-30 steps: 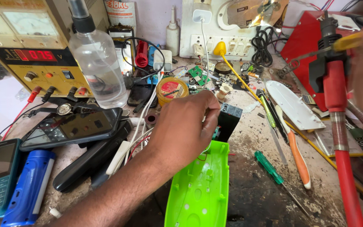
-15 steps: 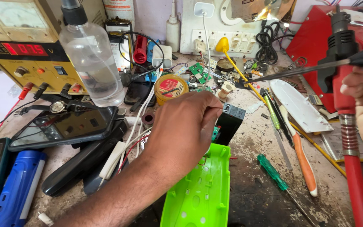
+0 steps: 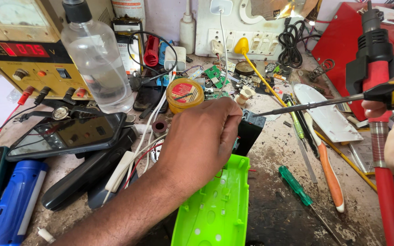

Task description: The person repairs a green rechargeable LED light on a cluttered workbench. They open the plastic housing, remove the circuit board, unscrew components with a screwdriver, reconnect red and black wires, test the LED panel which lights up, and finally use a hot air gun on the assembly.

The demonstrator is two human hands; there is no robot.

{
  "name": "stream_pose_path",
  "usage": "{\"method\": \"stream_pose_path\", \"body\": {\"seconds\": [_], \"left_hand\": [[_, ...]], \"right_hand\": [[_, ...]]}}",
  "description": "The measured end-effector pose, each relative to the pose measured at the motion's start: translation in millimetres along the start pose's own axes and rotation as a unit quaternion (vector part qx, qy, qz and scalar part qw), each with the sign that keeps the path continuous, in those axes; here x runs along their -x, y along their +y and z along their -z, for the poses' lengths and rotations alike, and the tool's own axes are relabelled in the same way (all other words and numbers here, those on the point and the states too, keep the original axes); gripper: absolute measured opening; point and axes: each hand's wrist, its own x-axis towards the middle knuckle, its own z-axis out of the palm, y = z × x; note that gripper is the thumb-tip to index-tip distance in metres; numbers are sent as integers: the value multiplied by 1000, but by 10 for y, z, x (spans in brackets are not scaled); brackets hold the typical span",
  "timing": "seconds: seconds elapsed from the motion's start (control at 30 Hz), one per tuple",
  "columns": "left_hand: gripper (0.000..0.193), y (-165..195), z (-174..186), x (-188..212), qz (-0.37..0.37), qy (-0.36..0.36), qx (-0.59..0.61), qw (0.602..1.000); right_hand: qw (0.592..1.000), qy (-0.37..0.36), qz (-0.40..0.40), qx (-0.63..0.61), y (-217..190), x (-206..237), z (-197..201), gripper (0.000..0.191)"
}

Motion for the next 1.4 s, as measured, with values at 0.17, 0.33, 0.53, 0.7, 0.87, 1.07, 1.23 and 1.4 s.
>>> {"method": "stream_pose_path", "body": {"seconds": [0.17,0.33,0.53,0.7,0.87,1.07,1.23,1.4], "left_hand": [[11,7,8,-2,8,-8,7,1000],[10,8,13,-8,2,-8,6,1000],[9,11,9,-10,7,-9,7,1000],[10,23,22,-17,16,-16,5,1000],[7,20,39,-35,30,-23,29,999],[12,-88,34,-100,128,-75,134,980],[14,-170,21,-131,115,-70,149,980],[12,-166,39,-121,89,-75,121,986]], "right_hand": [[995,-16,89,45,-262,66,-173,56],[993,-6,90,79,-482,125,-340,57],[991,-68,114,31,-777,262,-549,62],[979,-71,174,77,-960,293,-721,66],[991,-48,118,51,-974,262,-713,54],[991,0,89,101,-790,122,-644,51],[986,1,96,137,-682,58,-598,50],[983,1,99,155,-627,32,-565,50]]}}
